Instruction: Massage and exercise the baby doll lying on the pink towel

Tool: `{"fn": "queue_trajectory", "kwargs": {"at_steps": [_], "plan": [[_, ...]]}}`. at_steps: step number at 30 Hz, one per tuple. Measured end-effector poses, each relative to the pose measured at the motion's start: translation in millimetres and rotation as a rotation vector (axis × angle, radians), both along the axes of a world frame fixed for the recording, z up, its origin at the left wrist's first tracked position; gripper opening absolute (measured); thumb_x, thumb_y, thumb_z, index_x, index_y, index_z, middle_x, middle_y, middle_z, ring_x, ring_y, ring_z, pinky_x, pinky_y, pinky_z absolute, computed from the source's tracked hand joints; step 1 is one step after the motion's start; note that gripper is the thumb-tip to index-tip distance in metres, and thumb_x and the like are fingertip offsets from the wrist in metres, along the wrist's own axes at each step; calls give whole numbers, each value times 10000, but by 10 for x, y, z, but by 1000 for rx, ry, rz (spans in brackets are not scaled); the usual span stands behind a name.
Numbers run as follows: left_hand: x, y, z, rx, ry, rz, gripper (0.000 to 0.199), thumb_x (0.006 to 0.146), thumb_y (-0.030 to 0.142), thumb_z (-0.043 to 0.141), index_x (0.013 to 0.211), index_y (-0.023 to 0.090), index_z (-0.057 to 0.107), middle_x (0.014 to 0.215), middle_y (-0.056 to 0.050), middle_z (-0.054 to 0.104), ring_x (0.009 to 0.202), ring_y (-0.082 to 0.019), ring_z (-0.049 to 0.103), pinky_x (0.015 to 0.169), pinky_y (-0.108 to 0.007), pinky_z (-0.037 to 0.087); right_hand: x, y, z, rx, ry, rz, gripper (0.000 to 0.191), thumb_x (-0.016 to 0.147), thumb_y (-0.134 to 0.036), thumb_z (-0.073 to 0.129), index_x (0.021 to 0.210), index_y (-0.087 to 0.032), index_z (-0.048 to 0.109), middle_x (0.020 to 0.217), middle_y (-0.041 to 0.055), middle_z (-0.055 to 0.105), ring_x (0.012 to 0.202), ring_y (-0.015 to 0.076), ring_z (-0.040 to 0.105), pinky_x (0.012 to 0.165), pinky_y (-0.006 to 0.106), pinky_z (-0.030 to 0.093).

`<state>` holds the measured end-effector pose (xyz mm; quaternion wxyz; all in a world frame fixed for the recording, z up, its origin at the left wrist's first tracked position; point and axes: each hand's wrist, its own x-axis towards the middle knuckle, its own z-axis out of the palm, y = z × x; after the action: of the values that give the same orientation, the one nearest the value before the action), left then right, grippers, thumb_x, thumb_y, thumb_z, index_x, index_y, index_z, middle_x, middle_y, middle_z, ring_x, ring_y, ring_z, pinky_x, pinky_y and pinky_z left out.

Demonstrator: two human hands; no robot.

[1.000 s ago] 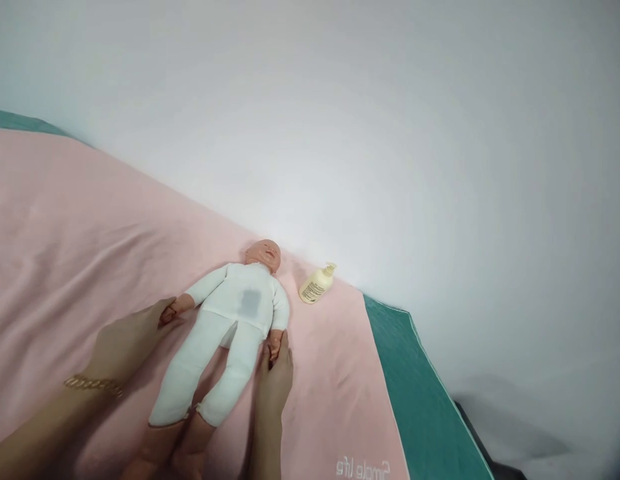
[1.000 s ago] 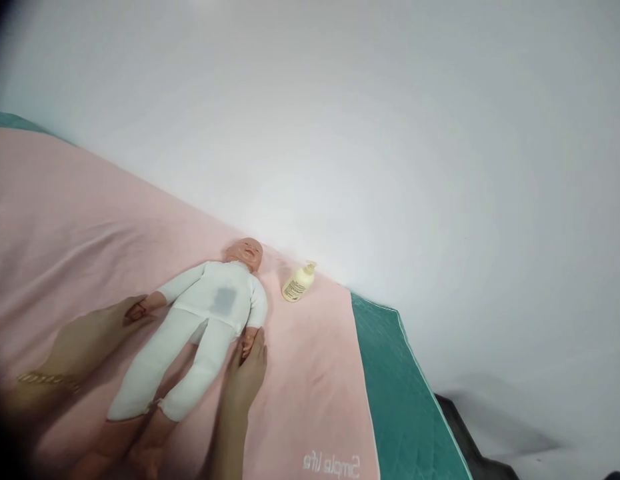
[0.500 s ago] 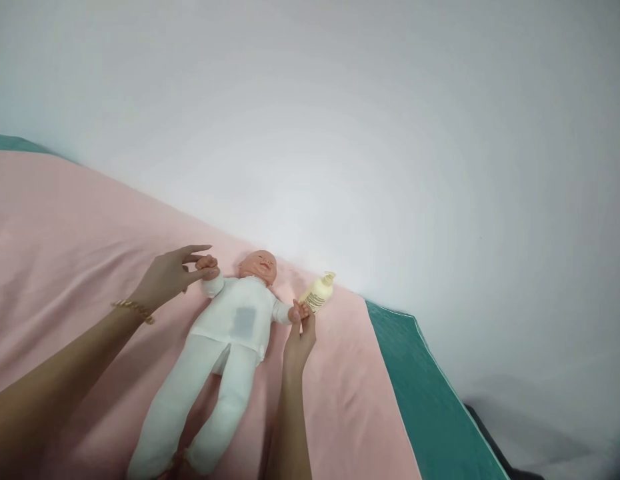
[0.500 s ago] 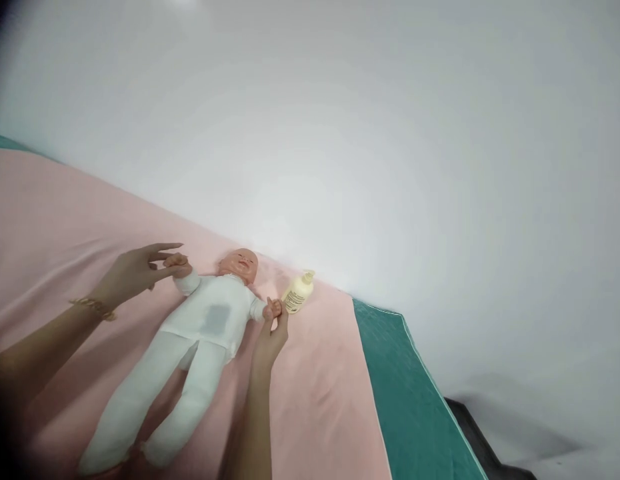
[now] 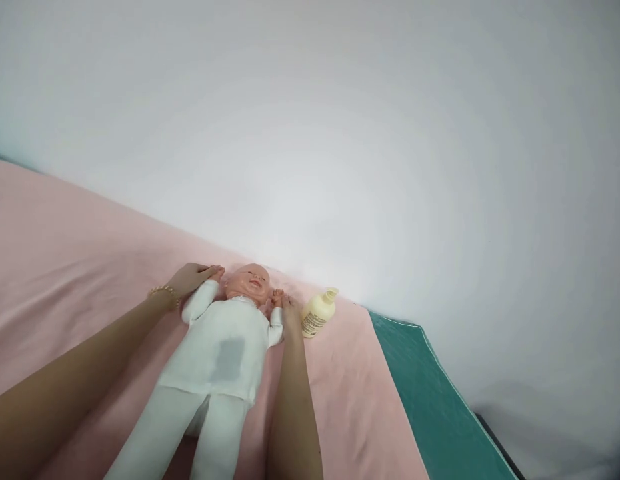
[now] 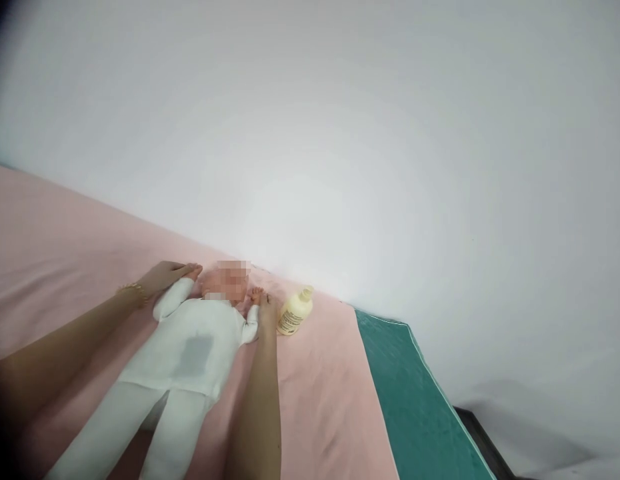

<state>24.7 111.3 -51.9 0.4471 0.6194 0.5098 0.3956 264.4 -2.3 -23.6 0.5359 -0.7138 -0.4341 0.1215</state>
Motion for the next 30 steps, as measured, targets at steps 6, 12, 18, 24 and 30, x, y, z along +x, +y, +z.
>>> {"fn": "queue_trajectory", "kwargs": {"at_steps": [6, 12, 18, 24, 30], "plan": [[60, 175, -171, -92, 101, -95, 535, 675, 656, 639, 791, 146, 757, 826, -122, 743, 784, -287, 672, 598, -302, 489, 46, 93, -91, -6, 4, 6, 355, 926, -383, 594, 1199, -155, 582, 1199, 65, 591, 1032, 241, 611, 877, 423, 540], [27, -85, 6, 53, -29, 41, 556, 757, 619, 589, 1022, 155, 741, 1025, -105, 735, 938, -288, 659, 712, -297, 510, -59, 0, -78, 37, 9, 26, 353, 930, -374, 593, 1209, -159, 571, 1213, 74, 587, 1040, 232, 611, 875, 421, 540], [7, -557, 300, 179, -66, 238, 470, 781, 565, 604, 1117, 252, 707, 1045, -26, 720, 819, -210, 628, 686, -270, 467, -207, -279, -4, 145, 14, 30, 352, 940, -362, 579, 1229, -162, 558, 1219, 89, 596, 1046, 216, 619, 889, 426, 535], [-211, -1099, 327, 267, 15, 335, 445, 779, 513, 609, 1149, 276, 678, 795, 22, 661, 602, -152, 445, 609, -274, 386, -393, -759, -24, 216, 35, 11, 430, 966, -315, 432, 1324, -87, 500, 1248, 168, 621, 1163, 208, 586, 934, 310, 489], [-467, -1703, 253, 188, 146, 394, 473, 781, 595, 589, 1153, 313, 661, 705, 11, 588, 623, -181, 513, 627, -289, 414, -573, -1329, -173, 199, 73, -55, 514, 928, -379, 471, 1349, -88, 513, 1276, 182, 610, 1173, 228, 584, 933, 298, 491]]}}
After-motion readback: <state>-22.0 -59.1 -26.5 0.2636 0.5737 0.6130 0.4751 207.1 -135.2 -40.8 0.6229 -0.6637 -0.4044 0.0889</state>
